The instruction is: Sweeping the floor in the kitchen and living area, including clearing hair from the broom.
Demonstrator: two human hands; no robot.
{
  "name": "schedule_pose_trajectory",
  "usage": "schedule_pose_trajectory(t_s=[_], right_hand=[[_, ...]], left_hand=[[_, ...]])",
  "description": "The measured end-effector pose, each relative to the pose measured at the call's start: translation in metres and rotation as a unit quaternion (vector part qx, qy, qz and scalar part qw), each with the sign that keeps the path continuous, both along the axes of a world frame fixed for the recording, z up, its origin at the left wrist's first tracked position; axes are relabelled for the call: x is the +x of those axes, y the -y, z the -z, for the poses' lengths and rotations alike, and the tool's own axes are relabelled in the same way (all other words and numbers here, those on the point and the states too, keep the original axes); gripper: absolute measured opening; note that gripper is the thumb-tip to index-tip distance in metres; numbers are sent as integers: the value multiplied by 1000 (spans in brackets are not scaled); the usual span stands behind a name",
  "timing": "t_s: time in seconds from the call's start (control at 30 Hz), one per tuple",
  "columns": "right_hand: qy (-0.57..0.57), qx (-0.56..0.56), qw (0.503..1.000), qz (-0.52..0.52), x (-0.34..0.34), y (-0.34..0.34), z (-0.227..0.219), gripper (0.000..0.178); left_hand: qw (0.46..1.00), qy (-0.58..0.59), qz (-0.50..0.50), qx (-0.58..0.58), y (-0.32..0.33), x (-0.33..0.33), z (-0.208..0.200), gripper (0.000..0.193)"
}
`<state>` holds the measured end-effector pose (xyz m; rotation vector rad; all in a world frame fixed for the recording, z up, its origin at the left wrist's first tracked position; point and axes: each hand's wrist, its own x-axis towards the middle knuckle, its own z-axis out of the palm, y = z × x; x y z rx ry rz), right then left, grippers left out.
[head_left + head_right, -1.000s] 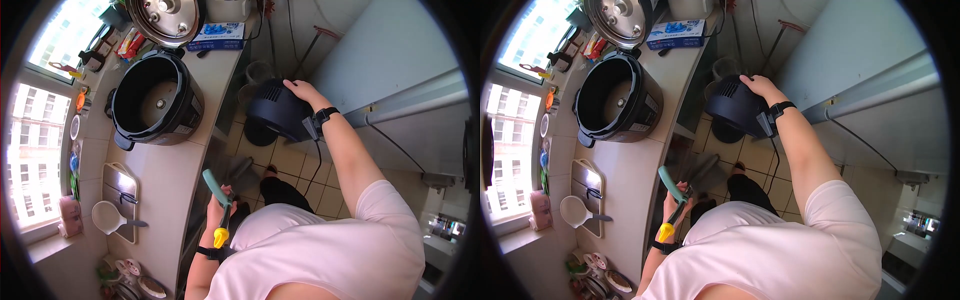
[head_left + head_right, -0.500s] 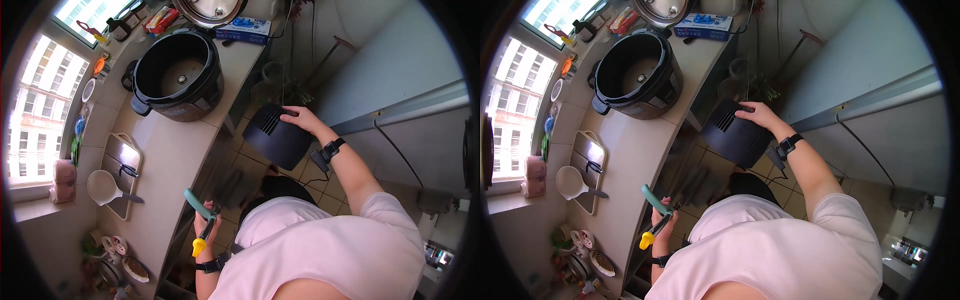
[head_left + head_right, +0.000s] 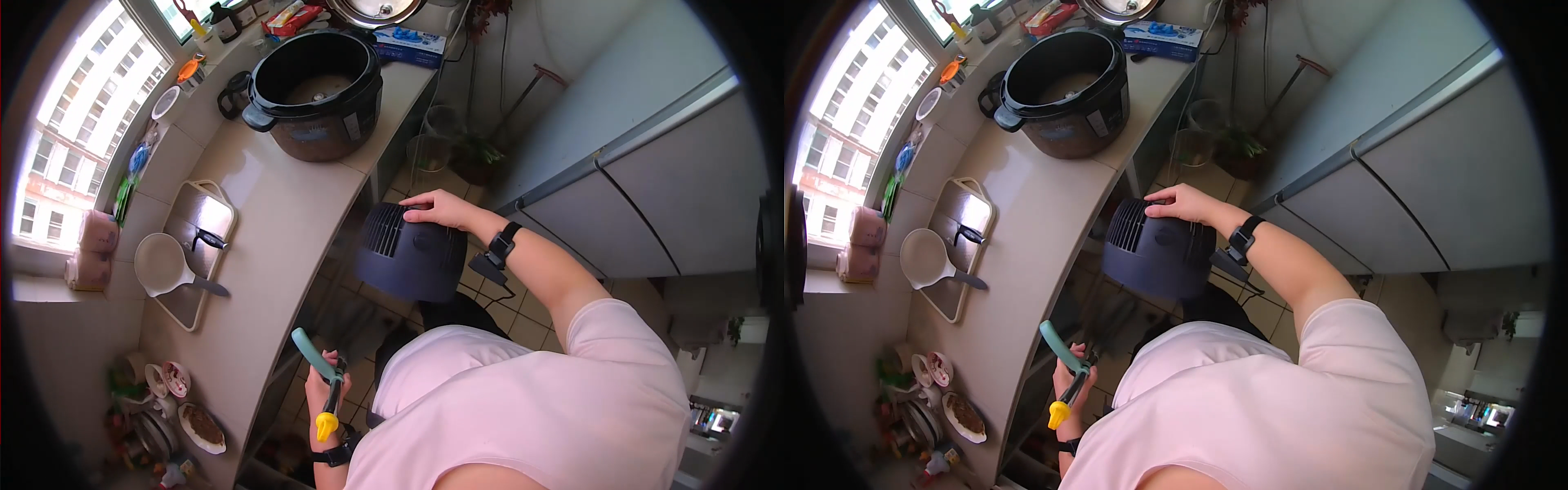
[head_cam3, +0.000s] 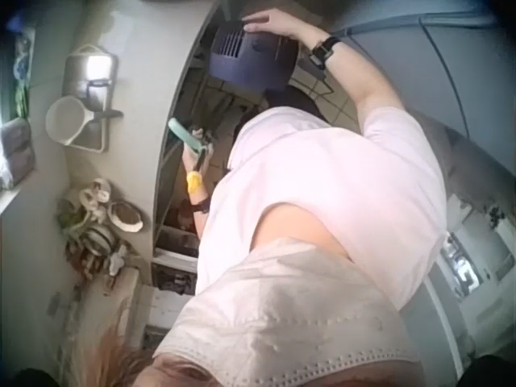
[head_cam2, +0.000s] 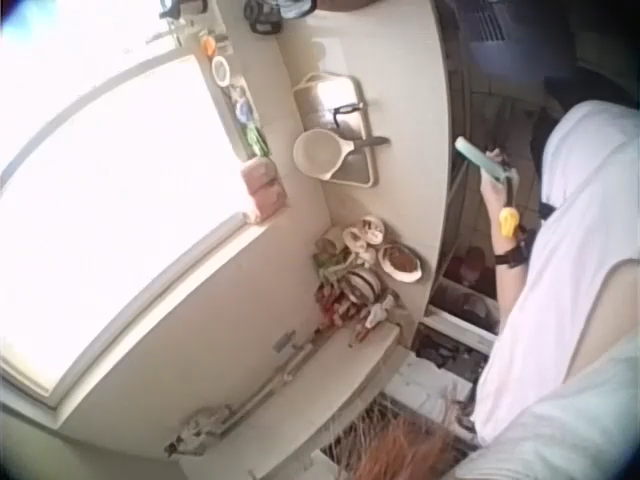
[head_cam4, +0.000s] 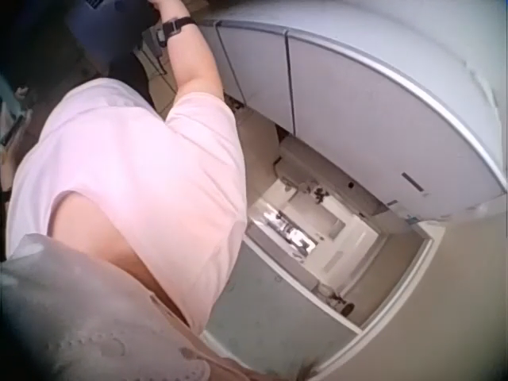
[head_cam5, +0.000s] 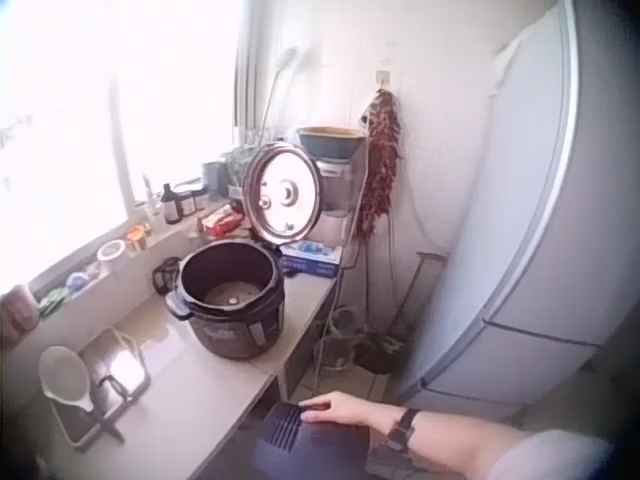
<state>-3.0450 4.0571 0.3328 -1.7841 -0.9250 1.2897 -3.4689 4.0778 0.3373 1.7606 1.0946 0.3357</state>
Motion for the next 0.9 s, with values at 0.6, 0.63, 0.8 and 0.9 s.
schedule_pose_trajectory(t_s=[0.6,0.63,0.8,0.9], right_hand=[[308,117,925,189,-15,81,57,53],[307,90,929,187,-9,110,66,55],[191,-107,949,229,33,286,115,59],[201,-189,937,216,47,407,121,57]], left_hand=[[985,7,150,-89,71,68,-25,47],[982,-2,173,-79,79,79,-27,46],[958,-43,270,-84,110,150,-51,47],[940,-65,303,-142,127,204,-69,47]])
